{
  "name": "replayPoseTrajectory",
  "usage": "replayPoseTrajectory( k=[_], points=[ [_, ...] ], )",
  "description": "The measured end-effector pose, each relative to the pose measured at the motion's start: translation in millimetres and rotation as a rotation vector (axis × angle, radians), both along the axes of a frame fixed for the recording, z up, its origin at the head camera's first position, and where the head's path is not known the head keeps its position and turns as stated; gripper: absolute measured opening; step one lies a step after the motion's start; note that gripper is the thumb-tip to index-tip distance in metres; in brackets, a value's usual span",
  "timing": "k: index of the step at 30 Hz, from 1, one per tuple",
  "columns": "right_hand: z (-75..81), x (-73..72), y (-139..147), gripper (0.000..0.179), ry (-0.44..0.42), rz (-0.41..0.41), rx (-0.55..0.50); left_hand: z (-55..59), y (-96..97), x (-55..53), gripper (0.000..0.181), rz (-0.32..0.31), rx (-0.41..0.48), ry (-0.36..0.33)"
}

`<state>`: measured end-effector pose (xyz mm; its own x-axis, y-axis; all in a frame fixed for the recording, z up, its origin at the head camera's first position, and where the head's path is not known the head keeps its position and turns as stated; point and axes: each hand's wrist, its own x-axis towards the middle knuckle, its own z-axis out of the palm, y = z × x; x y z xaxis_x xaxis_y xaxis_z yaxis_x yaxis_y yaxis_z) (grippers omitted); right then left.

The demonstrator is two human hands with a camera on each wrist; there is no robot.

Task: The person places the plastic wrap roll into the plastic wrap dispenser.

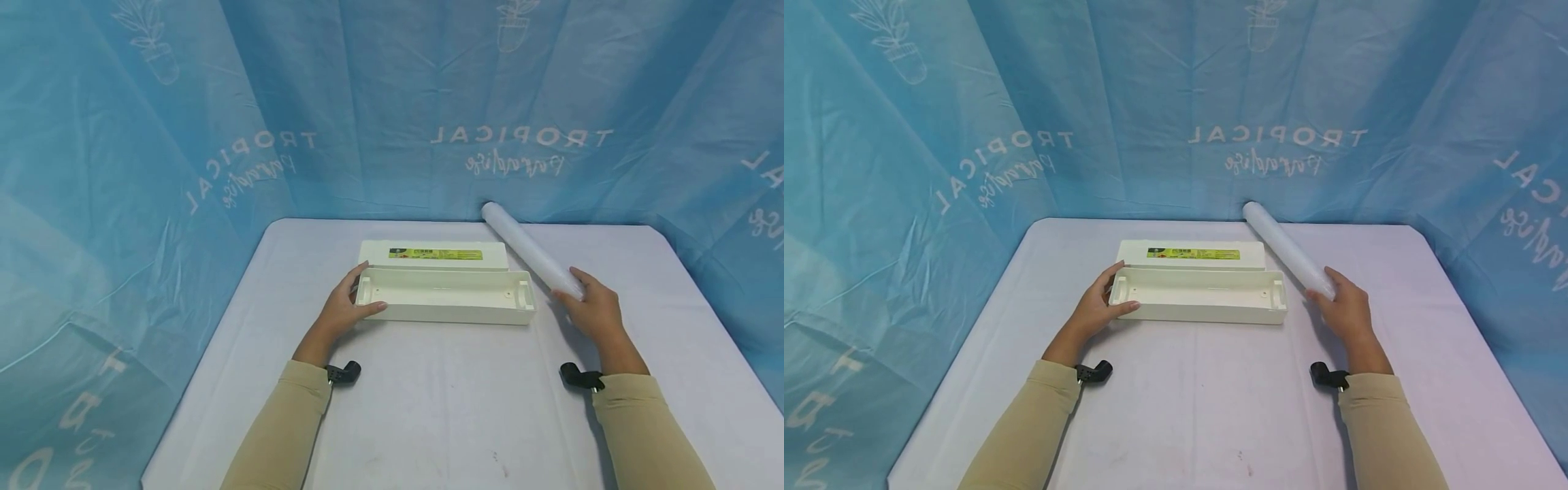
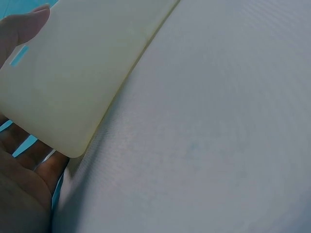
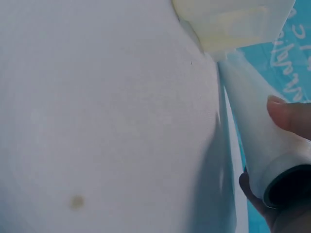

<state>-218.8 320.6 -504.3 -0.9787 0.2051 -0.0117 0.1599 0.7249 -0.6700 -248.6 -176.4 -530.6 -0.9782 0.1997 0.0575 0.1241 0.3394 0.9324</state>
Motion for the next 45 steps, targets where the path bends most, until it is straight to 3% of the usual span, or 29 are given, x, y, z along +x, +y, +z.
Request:
replayPoseTrajectory(
  k=[20,45],
  points=[
    [-2.0,10.5,-5,0.068,0.242,-0.068,-0.042,0.8,1.2,0.4,0.107,0.015,-0.019,0.002],
    [-3.6,14.3,-6,0.066,0.277,-0.119,-0.174,1.8,1.8,1.6,0.106,0.008,0.001,0.002]
  ],
)
